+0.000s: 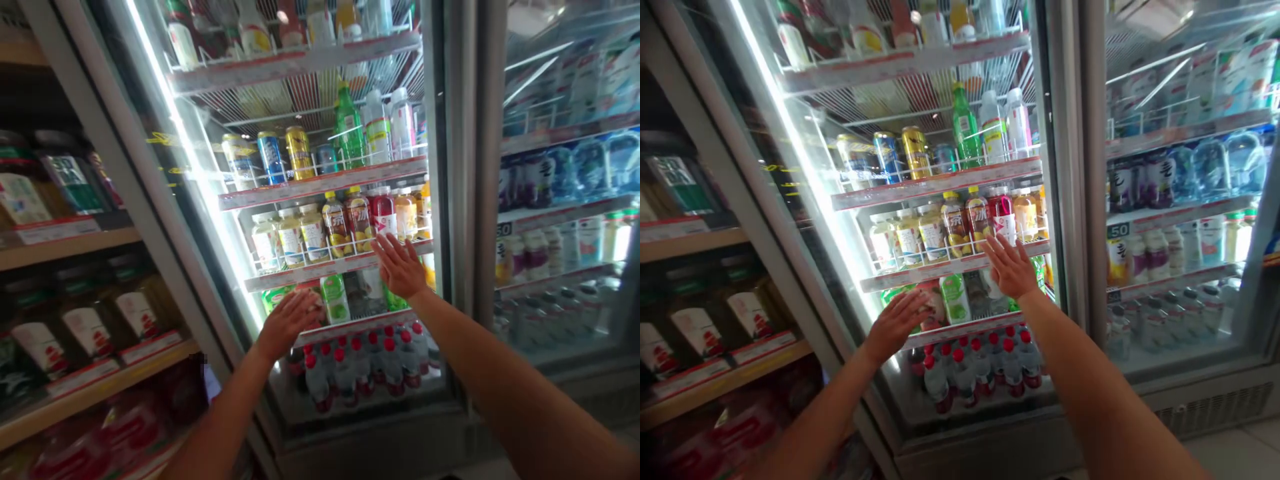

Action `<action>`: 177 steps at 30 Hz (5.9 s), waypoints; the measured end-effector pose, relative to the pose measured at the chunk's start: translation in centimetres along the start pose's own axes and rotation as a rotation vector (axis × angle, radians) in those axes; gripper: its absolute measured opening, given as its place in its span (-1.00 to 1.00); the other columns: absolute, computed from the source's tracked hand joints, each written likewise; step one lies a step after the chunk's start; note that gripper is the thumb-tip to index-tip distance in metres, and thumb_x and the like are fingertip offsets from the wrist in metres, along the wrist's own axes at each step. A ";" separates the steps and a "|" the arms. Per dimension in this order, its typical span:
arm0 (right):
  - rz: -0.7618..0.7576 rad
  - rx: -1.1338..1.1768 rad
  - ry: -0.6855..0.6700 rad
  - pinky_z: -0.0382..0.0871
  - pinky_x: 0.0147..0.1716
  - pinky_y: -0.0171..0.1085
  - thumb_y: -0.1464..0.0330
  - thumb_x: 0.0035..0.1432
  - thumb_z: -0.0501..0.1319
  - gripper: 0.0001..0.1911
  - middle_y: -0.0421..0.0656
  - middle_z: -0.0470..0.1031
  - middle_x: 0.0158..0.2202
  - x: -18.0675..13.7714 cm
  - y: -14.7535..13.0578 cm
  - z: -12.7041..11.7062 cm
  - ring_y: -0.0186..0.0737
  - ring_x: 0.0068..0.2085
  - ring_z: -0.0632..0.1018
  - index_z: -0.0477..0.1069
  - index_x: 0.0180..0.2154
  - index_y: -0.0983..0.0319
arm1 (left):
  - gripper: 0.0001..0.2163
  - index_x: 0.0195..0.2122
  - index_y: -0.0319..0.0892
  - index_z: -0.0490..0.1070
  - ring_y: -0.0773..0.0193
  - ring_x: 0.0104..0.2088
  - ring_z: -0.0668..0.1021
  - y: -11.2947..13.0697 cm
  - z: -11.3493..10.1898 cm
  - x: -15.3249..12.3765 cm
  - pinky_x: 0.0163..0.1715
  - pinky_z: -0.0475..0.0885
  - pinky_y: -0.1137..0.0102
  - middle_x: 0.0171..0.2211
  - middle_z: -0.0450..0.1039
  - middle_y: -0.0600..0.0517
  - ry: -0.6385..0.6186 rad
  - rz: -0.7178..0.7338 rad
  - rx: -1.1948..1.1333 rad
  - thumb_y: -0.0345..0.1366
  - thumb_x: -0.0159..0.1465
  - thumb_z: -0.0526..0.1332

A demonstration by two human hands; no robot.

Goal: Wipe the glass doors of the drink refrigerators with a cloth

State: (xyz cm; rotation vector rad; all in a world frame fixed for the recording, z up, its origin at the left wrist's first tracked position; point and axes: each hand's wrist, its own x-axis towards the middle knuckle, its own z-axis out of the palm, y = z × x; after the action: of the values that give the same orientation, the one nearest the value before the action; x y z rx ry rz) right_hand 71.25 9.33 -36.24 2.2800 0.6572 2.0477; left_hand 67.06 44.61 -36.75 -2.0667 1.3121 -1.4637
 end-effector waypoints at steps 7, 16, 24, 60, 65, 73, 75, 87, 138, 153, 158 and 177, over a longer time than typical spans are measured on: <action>0.007 -0.009 -0.008 -0.12 0.40 0.04 0.39 0.34 0.03 -0.30 -0.12 0.14 0.40 0.0 -0.1 0.1 -0.11 0.42 0.13 -0.12 0.43 0.14 | -0.51 0.27 -0.12 0.30 0.02 0.40 0.13 -4.7 -1.7 -0.4 0.36 0.17 0.01 0.38 0.10 -0.16 0.297 -0.499 0.231 -0.56 0.35 0.04; 0.016 0.011 -0.012 -0.10 0.40 0.04 0.37 0.35 0.02 -0.30 -0.13 0.15 0.39 -0.1 0.0 0.2 -0.11 0.41 0.14 -0.15 0.44 0.11 | -0.35 0.40 0.07 0.07 -0.05 0.38 0.18 -1.9 -0.7 -8.3 0.30 0.25 -0.07 0.40 0.05 -0.12 0.105 -0.528 0.189 -0.55 0.33 0.09; 0.008 -0.011 0.003 -0.12 0.40 0.04 0.39 0.34 0.02 -0.30 -0.11 0.17 0.38 0.0 -0.1 0.2 -0.12 0.41 0.16 -0.14 0.44 0.14 | -0.39 0.41 0.01 0.05 -0.16 0.31 0.28 -0.6 -0.1 -9.7 0.23 0.24 -0.16 0.34 0.13 -0.25 0.218 -0.832 0.251 -0.42 0.34 0.12; 0.009 0.032 -0.011 -0.17 0.41 0.02 0.39 0.35 0.03 -0.28 -0.15 0.13 0.40 -0.1 0.2 0.2 -0.11 0.42 0.14 -0.20 0.44 0.12 | -0.61 0.14 -0.02 0.46 0.11 0.23 0.37 2.6 2.0 4.8 0.27 0.29 0.14 0.14 0.46 -0.02 0.111 -0.210 -0.017 -0.48 0.35 0.12; 0.004 0.026 0.004 -0.17 0.41 0.03 0.39 0.34 0.05 -0.27 -0.15 0.14 0.40 -0.1 0.1 0.2 -0.11 0.42 0.12 -0.18 0.44 0.14 | -0.63 0.17 -0.08 0.44 0.07 0.25 0.34 1.8 2.0 9.3 0.27 0.28 0.11 0.15 0.42 -0.09 0.272 -0.433 0.035 -0.45 0.38 0.12; 0.003 0.019 0.017 -0.18 0.42 0.01 0.40 0.34 0.03 -0.29 -0.16 0.13 0.40 -0.1 0.2 0.4 -0.14 0.43 0.10 -0.15 0.44 0.15 | -0.65 0.13 -0.07 0.45 0.16 0.22 0.37 5.2 3.4 10.0 0.23 0.35 0.20 0.17 0.45 0.02 0.031 -0.049 -0.148 -0.47 0.37 0.13; 0.006 0.025 0.020 -0.18 0.42 0.01 0.39 0.34 0.03 -0.29 -0.16 0.13 0.40 -0.1 0.2 0.4 -0.14 0.43 0.11 -0.15 0.44 0.14 | -0.61 0.18 -0.08 0.42 0.12 0.24 0.35 3.7 2.8 11.7 0.25 0.32 0.15 0.20 0.41 -0.01 0.110 -0.200 -0.111 -0.49 0.36 0.13; -0.027 0.134 -0.055 -0.17 0.40 0.03 0.24 0.37 0.03 -0.31 -0.09 0.12 0.40 -0.2 0.8 -0.7 -0.09 0.43 0.08 -0.10 0.43 0.21 | -0.36 0.44 -0.07 -0.10 0.11 0.35 0.25 6.6 5.4 12.6 0.25 0.34 0.14 0.38 0.10 -0.16 0.215 -0.274 -0.192 -0.53 0.37 0.04; 0.013 0.263 -0.128 0.30 0.27 0.22 0.28 0.31 0.20 -0.20 -0.01 0.09 0.41 -8.0 -2.5 -2.7 0.17 0.40 0.14 -0.13 0.44 0.16 | -0.48 0.42 -0.13 0.03 0.04 0.45 -0.04 -7.7 -1.1 -0.4 0.40 -0.13 0.00 0.40 0.06 -0.09 0.229 -0.732 0.182 -0.24 0.43 -0.05; 0.072 0.270 0.123 0.29 0.28 0.18 0.57 0.32 0.08 -0.29 -0.14 0.23 0.36 -2.3 0.4 -1.8 0.03 0.37 0.24 0.05 0.39 -0.01 | -0.45 0.42 -0.12 0.03 0.03 0.44 -0.02 -7.4 -1.0 -0.3 0.41 -0.20 -0.01 0.41 0.05 -0.07 0.239 -0.740 0.193 -0.25 0.40 0.00; 0.089 0.277 0.037 0.14 0.33 0.22 0.48 0.32 0.13 -0.26 -0.05 0.05 0.43 -3.6 -3.5 -1.4 0.10 0.43 0.07 -0.07 0.43 0.12 | -0.45 0.41 -0.08 0.04 0.05 0.45 -0.03 -7.4 -1.0 -0.2 0.42 -0.21 -0.01 0.41 0.07 -0.04 0.247 -0.755 0.149 -0.25 0.39 0.01; -0.092 0.342 -0.109 -0.23 0.42 0.05 0.57 0.33 -0.03 -0.29 -0.23 0.25 0.35 0.1 -11.3 -0.1 -0.15 0.42 0.11 -0.07 0.42 0.06 | -0.45 0.42 -0.11 0.03 0.08 0.44 -0.03 -7.3 -0.9 -0.4 0.42 -0.19 0.04 0.40 0.06 -0.06 0.251 -0.725 0.223 -0.26 0.40 -0.02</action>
State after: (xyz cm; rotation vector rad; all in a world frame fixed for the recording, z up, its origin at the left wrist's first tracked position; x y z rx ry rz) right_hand 67.80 19.64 -39.27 2.4538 1.1591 1.8764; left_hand 69.96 49.15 -31.74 -2.3726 0.4117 -2.0921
